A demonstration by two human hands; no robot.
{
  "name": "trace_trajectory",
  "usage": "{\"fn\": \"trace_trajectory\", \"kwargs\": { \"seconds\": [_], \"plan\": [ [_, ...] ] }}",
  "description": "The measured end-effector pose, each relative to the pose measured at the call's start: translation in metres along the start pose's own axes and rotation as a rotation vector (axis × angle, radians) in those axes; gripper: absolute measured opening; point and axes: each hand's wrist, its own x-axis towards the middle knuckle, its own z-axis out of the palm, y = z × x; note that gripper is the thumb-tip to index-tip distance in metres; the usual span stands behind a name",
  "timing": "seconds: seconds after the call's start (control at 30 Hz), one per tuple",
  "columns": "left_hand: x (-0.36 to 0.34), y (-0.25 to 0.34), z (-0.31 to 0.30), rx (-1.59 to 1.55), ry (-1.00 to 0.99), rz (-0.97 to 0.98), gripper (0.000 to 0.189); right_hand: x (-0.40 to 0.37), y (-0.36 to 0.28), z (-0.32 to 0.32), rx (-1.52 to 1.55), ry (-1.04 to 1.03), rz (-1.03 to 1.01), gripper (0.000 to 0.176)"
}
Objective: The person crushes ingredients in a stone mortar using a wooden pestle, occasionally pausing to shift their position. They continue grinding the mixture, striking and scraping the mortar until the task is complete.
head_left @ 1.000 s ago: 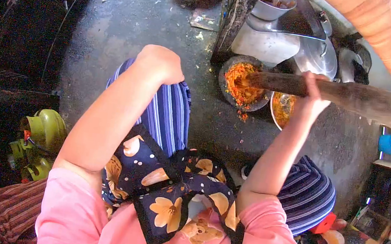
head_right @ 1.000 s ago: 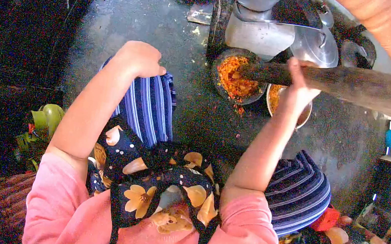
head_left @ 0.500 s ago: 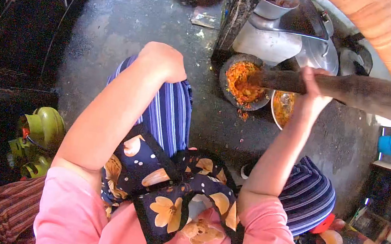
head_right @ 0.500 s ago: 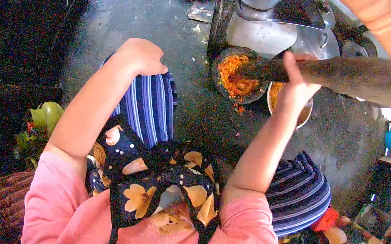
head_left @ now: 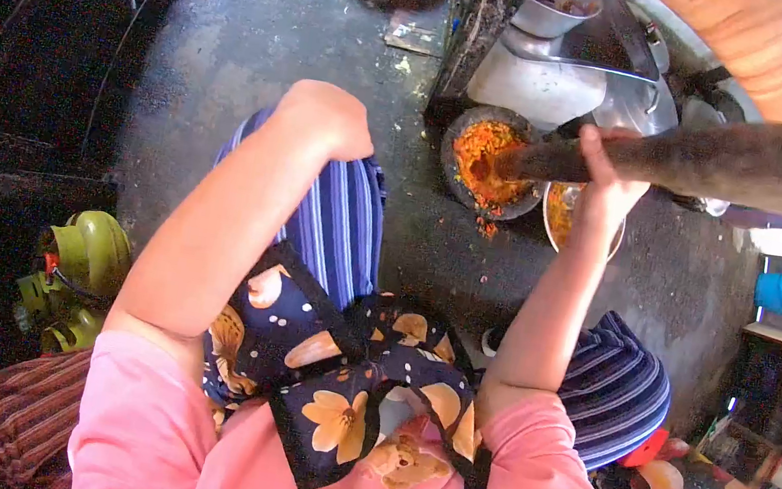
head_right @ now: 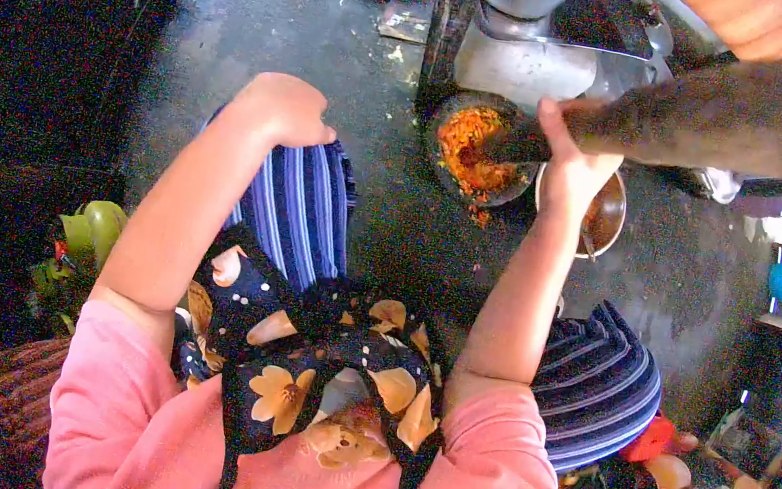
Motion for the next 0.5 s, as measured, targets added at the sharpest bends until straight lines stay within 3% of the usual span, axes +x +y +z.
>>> {"fn": "trace_trajectory", "kwargs": {
  "seconds": [0.1,0.13,0.17,0.2,0.23,0.3,0.37,0.5],
  "plan": [
    [-0.002,0.0,0.0,0.015,-0.002,-0.011,0.033,0.001,0.008,-0.001,-0.041,-0.112,0.036,0.016],
    [-0.002,0.001,-0.001,0.013,0.002,-0.012,0.033,-0.005,0.062,-0.003,-0.047,-0.091,-0.01,0.016],
    [0.0,0.004,0.0,0.0,0.01,-0.016,0.033,-0.024,0.081,0.001,-0.223,-0.117,0.099,0.031],
    [0.0,0.006,0.0,-0.01,0.016,-0.022,0.032,-0.038,0.144,-0.005,-0.221,-0.166,0.106,0.035],
    [0.0,0.004,-0.001,-0.009,0.024,-0.036,0.032,-0.041,0.16,-0.01,-0.329,-0.212,0.129,0.033],
    [-0.001,0.004,0.004,-0.031,0.047,0.041,0.044,-0.043,0.192,-0.009,0.218,-0.116,0.176,0.028],
    [0.002,0.001,0.002,-0.037,0.004,0.032,0.044,-0.034,0.104,0.008,0.005,-0.009,0.042,0.029],
    [0.005,-0.009,0.009,-0.047,0.019,0.039,0.046,0.006,-0.006,0.0,0.009,-0.095,-0.007,0.029]
  ]
}}
